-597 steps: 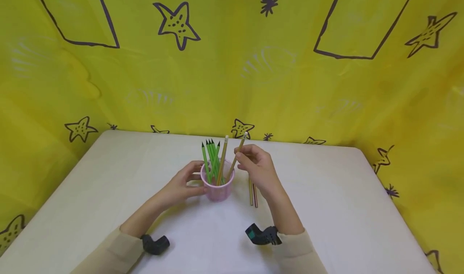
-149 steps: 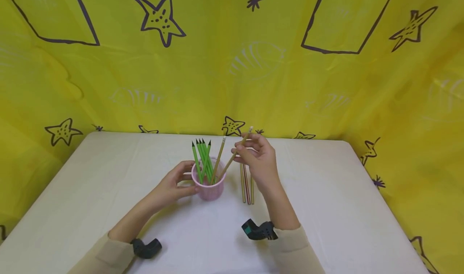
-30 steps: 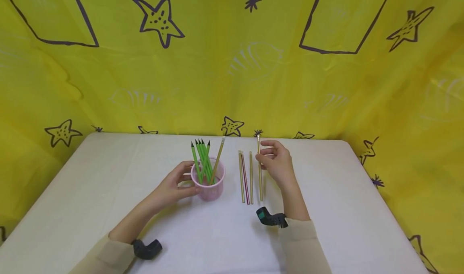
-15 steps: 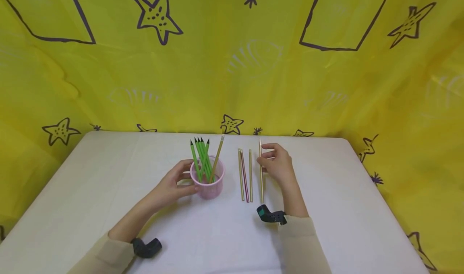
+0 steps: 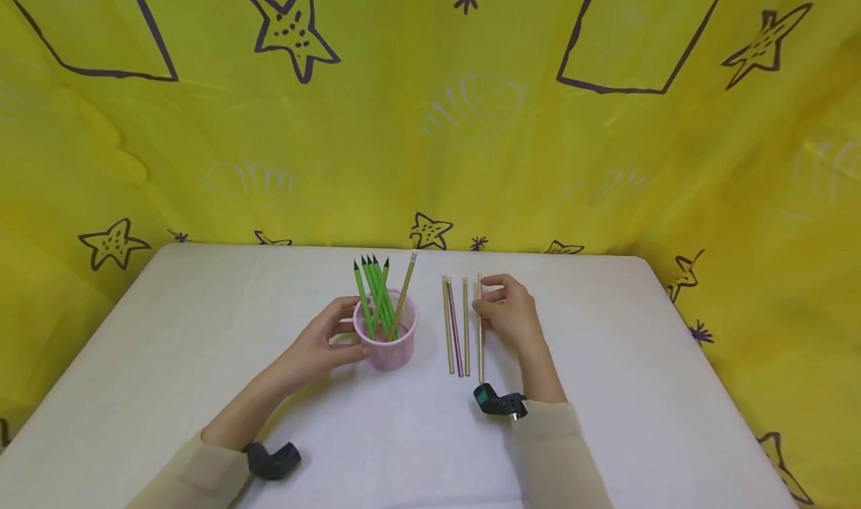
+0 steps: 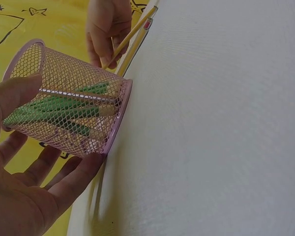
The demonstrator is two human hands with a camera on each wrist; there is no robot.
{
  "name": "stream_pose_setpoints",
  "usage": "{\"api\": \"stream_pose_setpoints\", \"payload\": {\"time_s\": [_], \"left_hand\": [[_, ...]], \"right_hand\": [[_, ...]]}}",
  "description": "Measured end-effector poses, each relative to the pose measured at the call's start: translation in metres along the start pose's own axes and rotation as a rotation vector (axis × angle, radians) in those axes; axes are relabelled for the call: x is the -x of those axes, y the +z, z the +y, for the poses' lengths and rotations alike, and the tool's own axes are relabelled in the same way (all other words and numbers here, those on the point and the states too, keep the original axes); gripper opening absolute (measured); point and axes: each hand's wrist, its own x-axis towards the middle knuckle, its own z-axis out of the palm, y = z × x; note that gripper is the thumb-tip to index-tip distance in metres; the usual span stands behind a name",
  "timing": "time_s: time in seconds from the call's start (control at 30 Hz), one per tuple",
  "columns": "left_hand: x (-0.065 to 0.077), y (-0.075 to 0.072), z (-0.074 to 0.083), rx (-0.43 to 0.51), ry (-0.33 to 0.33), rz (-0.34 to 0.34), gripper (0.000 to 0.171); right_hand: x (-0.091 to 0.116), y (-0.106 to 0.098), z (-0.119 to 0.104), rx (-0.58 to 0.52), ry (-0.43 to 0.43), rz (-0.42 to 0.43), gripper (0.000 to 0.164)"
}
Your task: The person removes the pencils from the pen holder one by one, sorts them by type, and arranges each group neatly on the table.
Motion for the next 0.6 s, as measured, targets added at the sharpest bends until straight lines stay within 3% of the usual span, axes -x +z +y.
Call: {"api": "stream_pose_setpoints", "payload": {"time_s": [0.6], "left_hand": [[0.0014, -0.0025, 0.0019, -0.015, 0.005, -0.013, 0.072]], "right_hand": [[-0.0016, 0.0047, 0.0059, 0.034, -0.015, 0.011, 0.052]]}}
